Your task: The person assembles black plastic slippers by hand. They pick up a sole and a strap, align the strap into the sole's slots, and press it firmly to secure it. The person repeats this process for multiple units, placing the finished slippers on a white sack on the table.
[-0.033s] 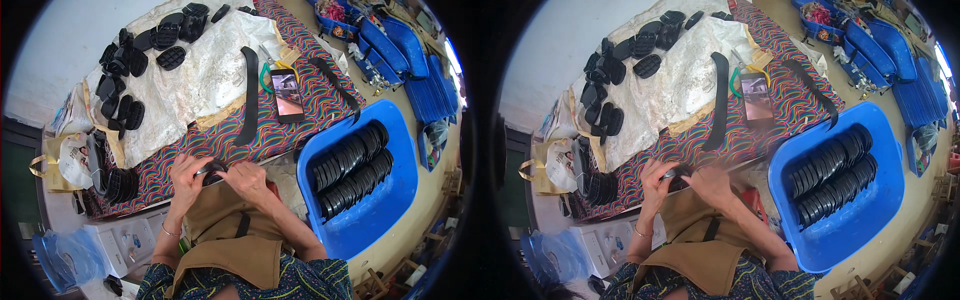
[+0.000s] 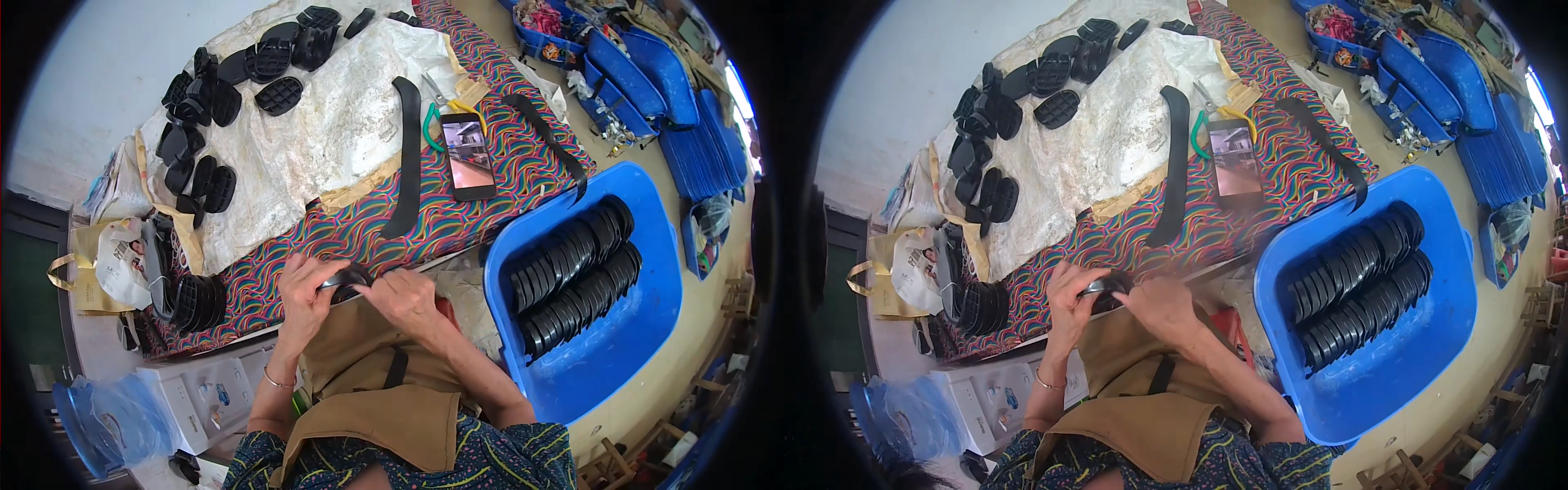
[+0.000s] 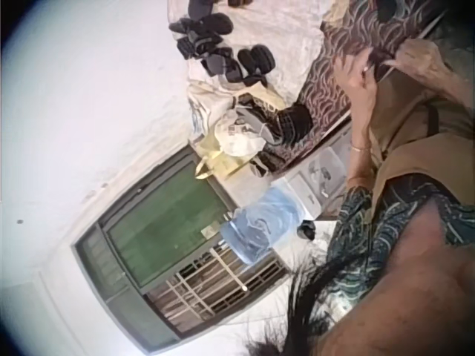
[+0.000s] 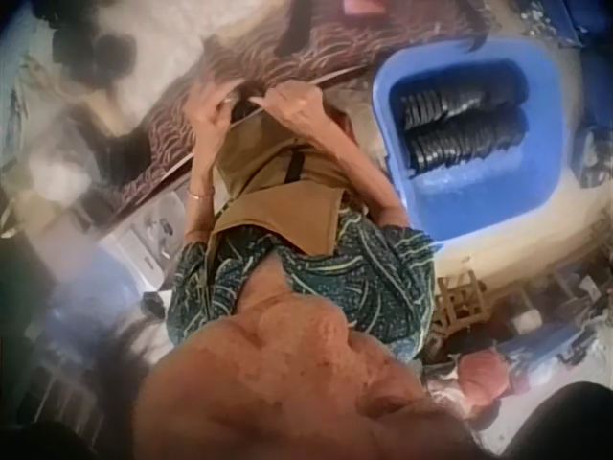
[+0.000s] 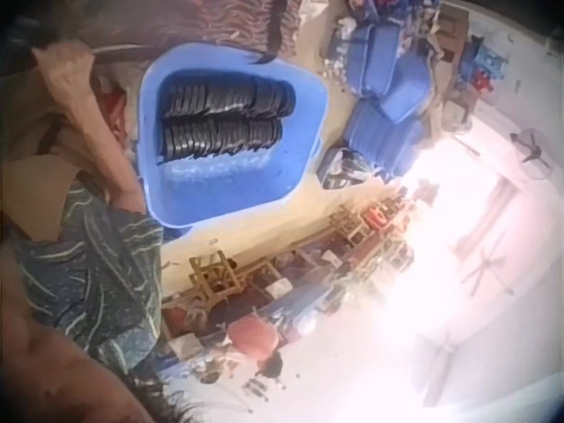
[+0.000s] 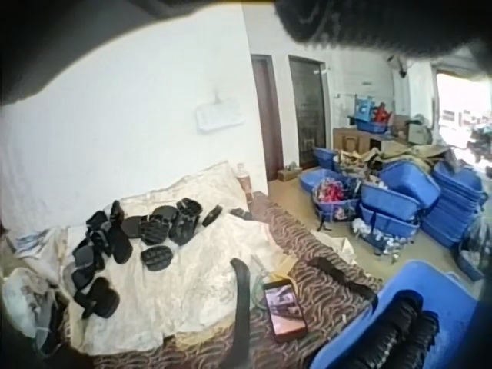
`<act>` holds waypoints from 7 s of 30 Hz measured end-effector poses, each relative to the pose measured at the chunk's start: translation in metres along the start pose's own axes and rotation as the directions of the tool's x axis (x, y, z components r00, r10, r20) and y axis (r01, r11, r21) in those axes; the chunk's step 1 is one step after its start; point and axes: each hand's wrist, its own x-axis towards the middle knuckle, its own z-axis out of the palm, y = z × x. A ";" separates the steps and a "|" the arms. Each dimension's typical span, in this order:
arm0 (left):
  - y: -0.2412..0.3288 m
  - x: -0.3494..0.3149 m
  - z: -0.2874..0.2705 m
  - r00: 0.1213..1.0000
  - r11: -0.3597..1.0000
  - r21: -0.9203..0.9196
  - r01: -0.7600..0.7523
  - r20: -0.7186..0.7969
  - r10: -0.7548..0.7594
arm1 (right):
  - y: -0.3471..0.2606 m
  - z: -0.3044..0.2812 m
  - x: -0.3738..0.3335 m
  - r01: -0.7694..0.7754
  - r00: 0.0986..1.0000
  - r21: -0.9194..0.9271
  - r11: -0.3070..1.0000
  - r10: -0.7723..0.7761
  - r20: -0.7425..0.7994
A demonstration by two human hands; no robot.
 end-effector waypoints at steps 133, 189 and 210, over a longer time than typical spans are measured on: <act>0.031 -0.004 -0.022 0.804 0.370 -0.714 0.595 0.523 -0.284 | 0.003 -0.065 0.062 -0.734 0.607 0.462 0.497 0.176 0.775; 0.031 0.012 -0.002 0.802 -0.719 -0.690 -0.077 0.386 -0.456 | -0.045 -0.040 0.020 -0.629 0.758 0.771 0.105 0.307 0.576; 0.043 0.015 0.002 0.764 -0.491 -0.867 -0.087 0.258 -0.592 | -0.040 -0.035 0.038 -0.583 0.808 0.697 0.419 0.392 0.440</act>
